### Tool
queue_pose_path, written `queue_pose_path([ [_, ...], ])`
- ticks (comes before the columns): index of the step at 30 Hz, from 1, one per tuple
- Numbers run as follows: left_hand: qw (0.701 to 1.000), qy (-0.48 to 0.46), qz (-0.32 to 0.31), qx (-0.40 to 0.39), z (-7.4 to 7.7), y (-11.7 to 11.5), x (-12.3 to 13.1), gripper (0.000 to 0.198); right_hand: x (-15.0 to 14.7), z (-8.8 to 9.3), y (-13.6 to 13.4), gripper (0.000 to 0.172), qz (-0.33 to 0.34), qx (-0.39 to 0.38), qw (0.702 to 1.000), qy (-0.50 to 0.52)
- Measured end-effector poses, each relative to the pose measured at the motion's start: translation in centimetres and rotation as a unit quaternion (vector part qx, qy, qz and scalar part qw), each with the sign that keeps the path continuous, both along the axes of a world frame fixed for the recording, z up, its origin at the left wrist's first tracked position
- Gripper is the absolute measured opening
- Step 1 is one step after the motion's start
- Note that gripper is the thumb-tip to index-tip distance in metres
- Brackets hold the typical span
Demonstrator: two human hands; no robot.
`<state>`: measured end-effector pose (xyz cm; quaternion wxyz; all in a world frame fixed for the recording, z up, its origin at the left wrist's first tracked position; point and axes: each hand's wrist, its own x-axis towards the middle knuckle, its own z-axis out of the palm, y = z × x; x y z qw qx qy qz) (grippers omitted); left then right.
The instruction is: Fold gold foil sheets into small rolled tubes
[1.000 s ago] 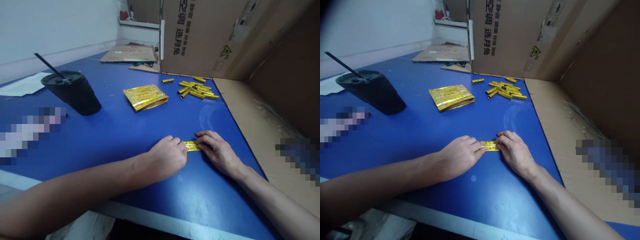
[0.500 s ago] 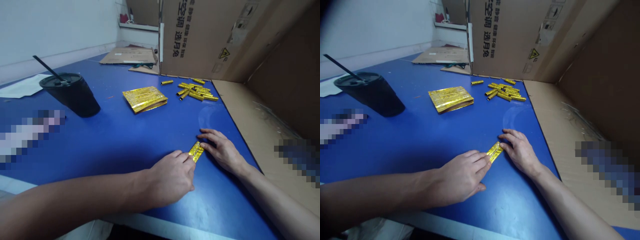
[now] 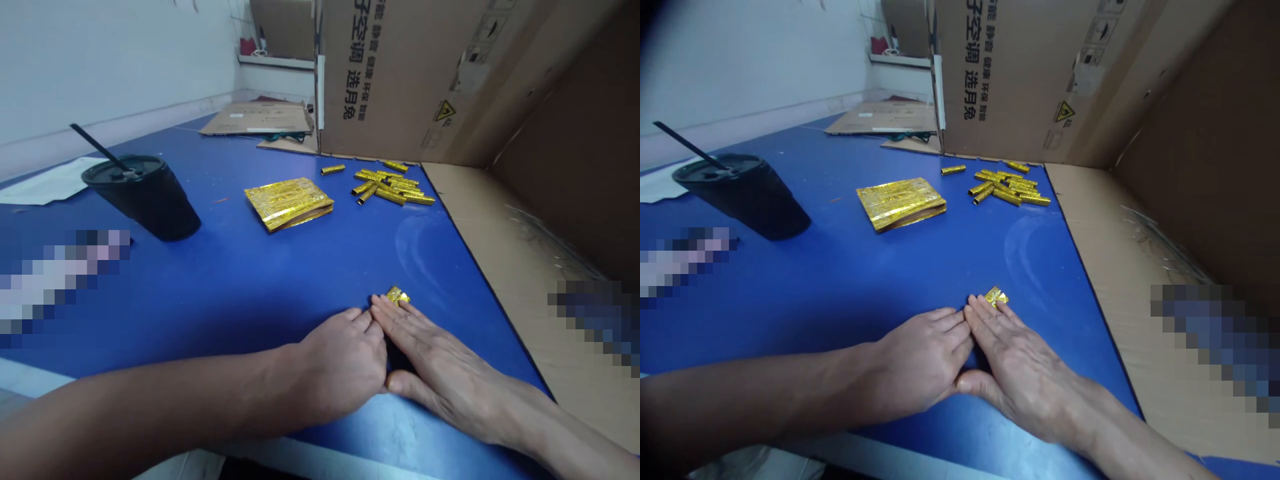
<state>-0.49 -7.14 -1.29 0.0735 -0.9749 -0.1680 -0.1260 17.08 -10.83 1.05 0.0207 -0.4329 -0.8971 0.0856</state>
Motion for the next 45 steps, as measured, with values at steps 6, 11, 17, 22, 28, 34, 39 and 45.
queue_pose_path([
  [6,1.000,0.023,0.010,-0.003,0.3,-0.2,-0.2,0.053,2.1,-1.4,2.0,0.078,-0.023,0.008,0.999,-0.031],
  [11,1.000,0.019,-0.001,-0.010,0.5,0.2,-0.4,0.047,2.9,-1.9,3.0,0.069,-0.051,0.026,0.998,-0.034],
  [17,0.998,0.041,0.042,-0.025,1.1,3.6,-1.1,0.028,2.4,-2.2,2.2,0.078,-0.070,0.076,0.992,-0.073],
  [22,0.996,0.057,0.055,-0.046,1.6,4.6,-1.3,0.028,2.0,-2.2,2.0,0.081,-0.072,0.077,0.990,-0.091],
  [28,0.994,0.021,0.081,-0.075,1.1,2.4,0.1,0.093,2.0,-2.2,2.1,0.083,-0.064,0.084,0.991,-0.088],
  [34,0.989,0.055,0.057,-0.126,-0.4,2.8,-1.0,0.097,1.9,-2.2,2.2,0.082,-0.073,0.075,0.989,-0.100],
  [39,0.986,0.070,0.064,-0.137,-0.3,2.9,-3.5,0.091,1.7,-2.1,2.1,0.083,-0.087,0.063,0.989,-0.099],
  [45,0.989,0.061,0.053,-0.124,0.0,1.7,-3.6,0.088,2.0,-1.7,2.5,0.084,-0.094,0.032,0.989,-0.106],
])
